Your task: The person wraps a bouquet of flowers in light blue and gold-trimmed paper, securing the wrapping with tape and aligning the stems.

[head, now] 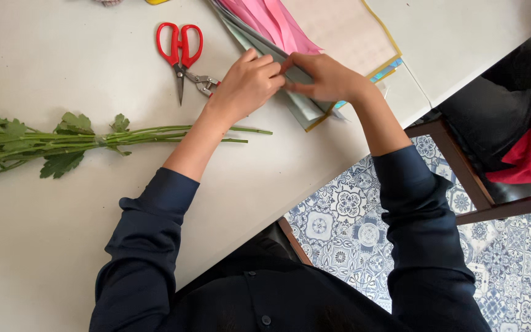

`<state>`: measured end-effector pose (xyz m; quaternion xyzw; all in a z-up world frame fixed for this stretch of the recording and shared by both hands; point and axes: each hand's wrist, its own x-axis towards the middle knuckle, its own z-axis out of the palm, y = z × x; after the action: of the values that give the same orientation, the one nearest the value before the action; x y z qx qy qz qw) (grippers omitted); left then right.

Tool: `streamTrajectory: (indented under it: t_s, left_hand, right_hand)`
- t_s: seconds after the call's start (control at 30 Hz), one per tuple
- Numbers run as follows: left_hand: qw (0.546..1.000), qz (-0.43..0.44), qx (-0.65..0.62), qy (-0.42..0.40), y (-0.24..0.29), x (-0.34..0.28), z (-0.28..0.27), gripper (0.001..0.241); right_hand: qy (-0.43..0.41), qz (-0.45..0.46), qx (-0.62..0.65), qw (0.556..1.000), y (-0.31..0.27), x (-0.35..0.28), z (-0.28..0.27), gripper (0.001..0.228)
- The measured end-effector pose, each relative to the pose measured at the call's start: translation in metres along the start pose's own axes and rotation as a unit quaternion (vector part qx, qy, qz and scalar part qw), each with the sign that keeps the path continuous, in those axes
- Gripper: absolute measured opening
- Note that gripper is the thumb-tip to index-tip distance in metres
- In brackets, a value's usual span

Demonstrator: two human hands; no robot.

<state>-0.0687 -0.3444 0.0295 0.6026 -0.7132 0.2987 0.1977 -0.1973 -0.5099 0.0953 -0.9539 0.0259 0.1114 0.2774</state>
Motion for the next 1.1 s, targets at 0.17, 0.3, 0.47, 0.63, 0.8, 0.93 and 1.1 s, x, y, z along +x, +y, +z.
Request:
streamTrajectory:
  t_s: [0.17,0.3,0.47,0.63,0.8,0.93,1.1]
  left_hand:
    - [0.999,-0.024,0.025,0.011,0.002,0.000,0.011,0.018]
    - [0.995,-0.088,-0.038,0.034,0.009,0.007,0.004,0.012]
    - [0.991,-0.093,-0.099,0.001,0.005,-0.003,0.003,0.024]
    - [0.973,-0.051,-0.212,-0.079,0.014,-0.012,0.024,0.037]
    - [0.990,0.019,-0.126,-0.067,0.022,-0.006,0.028,0.019]
    - [0.995,0.049,-0.049,-0.074,0.025,-0.009,0.033,0.028]
    - [0.993,0.039,-0.054,-0.096,0.023,-0.011,0.030,0.019]
  right_hand:
    - [-0.022,0.030,-0.001,0.999,-0.008,0.001,0.000,0.058]
    - [-0.005,0.014,0.008,1.000,0.008,0.000,-0.002,0.042]
    - [-0.009,0.033,0.062,0.997,0.022,0.000,-0.013,0.049]
    - [-0.011,0.035,0.090,0.995,0.028,-0.001,-0.013,0.051]
    - [-0.029,0.029,0.034,0.999,0.006,0.000,-0.006,0.043]
    - [-0.030,0.044,0.021,0.998,-0.003,0.000,-0.004,0.044]
    - [0.001,-0.004,0.094,0.996,-0.006,-0.007,-0.003,0.039]
